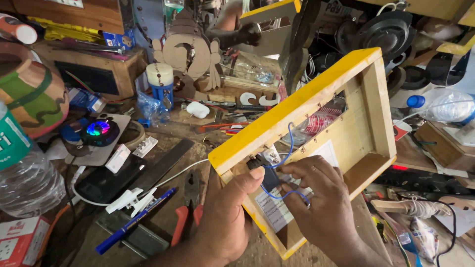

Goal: Assembling and wiring electrical switches and a faceplate into a wooden enclosure.

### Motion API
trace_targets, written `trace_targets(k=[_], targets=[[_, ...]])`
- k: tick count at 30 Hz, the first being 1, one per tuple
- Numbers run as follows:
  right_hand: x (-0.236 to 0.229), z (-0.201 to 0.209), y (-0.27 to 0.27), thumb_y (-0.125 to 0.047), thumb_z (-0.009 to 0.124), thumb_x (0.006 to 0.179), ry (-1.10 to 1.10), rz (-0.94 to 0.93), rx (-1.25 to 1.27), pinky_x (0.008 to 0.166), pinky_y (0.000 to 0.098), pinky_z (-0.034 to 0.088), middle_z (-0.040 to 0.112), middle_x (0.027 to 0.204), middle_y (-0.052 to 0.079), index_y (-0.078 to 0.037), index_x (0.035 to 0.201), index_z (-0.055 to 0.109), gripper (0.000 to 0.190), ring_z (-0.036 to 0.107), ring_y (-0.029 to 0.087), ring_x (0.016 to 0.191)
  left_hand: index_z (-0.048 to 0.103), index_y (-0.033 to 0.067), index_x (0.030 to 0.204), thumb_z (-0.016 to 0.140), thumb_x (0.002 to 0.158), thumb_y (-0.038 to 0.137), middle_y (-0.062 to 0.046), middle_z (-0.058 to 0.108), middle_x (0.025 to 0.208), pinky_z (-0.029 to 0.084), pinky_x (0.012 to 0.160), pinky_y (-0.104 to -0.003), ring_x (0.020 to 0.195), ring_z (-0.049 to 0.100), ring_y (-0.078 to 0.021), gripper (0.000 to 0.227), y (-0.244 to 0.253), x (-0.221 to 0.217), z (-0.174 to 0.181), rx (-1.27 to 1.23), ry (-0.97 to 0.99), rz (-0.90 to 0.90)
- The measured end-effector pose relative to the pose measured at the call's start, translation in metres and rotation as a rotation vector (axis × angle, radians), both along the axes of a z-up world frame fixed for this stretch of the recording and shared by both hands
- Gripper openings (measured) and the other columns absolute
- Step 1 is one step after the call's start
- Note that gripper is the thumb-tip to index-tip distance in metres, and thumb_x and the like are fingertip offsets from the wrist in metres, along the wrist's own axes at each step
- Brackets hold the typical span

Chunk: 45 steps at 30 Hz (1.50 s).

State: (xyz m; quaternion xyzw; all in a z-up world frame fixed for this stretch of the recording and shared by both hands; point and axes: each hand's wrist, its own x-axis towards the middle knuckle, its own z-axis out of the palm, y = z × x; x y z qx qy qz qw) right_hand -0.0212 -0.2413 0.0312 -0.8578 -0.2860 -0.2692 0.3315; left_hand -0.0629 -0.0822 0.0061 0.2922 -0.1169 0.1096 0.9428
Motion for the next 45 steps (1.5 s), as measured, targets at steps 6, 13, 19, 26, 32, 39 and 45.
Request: trace_targets(k=[6,13,19,26,32,39,45], targets=[[0.004,-0.006,-0.006,-0.007,0.076,0.068,-0.045,0.048,-0.04,0.083,0.0368,0.05,0.069,0.098,0.004,-0.011,0.097,0.072,0.029,0.065,0.023,0.085,0.057,0.0004,0.135,0.065,0.087,0.013,-0.009,0.067,0.119,0.048,0.098,-0.038,0.11,0.063,-0.0184,0.051,-0.002,-0.001,0.004,-0.048,0.042,-0.039],[0.004,-0.007,-0.006,-0.008,0.076,0.068,-0.041,0.023,-0.011,0.086,0.0381,0.047,0.068,0.1,0.004,-0.01,0.097,0.072,0.03,0.065,0.021,0.081,0.055,0.0006,0.135,0.066,0.087,0.012,-0.009,0.066,0.118,0.049,0.097,-0.038,0.108,0.063,-0.0184,0.051,0.0,-0.002,0.003,0.03,0.009,0.032],[0.004,-0.008,-0.008,-0.009,0.077,0.067,-0.159,0.049,-0.068,0.09,0.0406,0.046,0.067,0.101,0.005,-0.013,0.094,0.074,0.028,0.063,0.026,0.096,0.056,0.0008,0.134,0.065,0.087,0.013,-0.009,0.066,0.118,0.05,0.096,-0.038,0.107,0.063,-0.0189,0.05,0.001,-0.003,0.008,0.005,0.013,-0.022],[0.006,-0.009,-0.008,-0.01,0.077,0.066,-0.091,0.045,-0.077,0.087,0.0398,0.047,0.067,0.098,0.004,-0.012,0.092,0.075,0.026,0.064,0.026,0.092,0.055,0.0038,0.135,0.065,0.085,0.013,-0.009,0.067,0.117,0.051,0.094,-0.039,0.106,0.065,-0.0198,0.051,0.001,0.0,0.006,-0.051,0.051,-0.079],[0.009,-0.022,-0.013,-0.004,0.074,0.077,-0.124,0.074,0.096,0.081,0.031,0.053,0.067,0.1,0.006,-0.006,0.103,0.067,0.027,0.067,0.02,0.09,0.062,-0.002,0.131,0.068,0.09,0.009,-0.012,0.067,0.116,0.053,0.092,-0.036,0.104,0.064,-0.0189,0.043,0.007,-0.01,0.002,0.201,-0.08,0.166],[0.016,0.01,-0.03,-0.003,0.057,0.108,-0.38,0.146,0.33,0.091,0.0293,0.054,0.059,0.138,0.017,-0.003,0.116,0.052,0.009,0.065,0.02,0.112,0.056,-0.0011,0.139,0.074,0.085,0.013,-0.017,0.063,0.132,0.052,0.109,-0.041,0.124,0.065,-0.0278,0.058,0.022,-0.045,0.023,0.942,-0.492,0.727],[0.039,0.01,-0.053,-0.036,0.045,0.106,0.289,0.36,0.704,0.105,0.0384,0.04,0.052,0.152,0.005,-0.01,0.142,0.042,0.045,0.053,0.018,0.134,0.049,0.0207,0.144,0.081,0.081,0.018,-0.026,0.053,0.142,0.049,0.112,-0.055,0.132,0.056,-0.0464,0.071,0.043,-0.062,0.033,1.436,-0.887,0.709]])
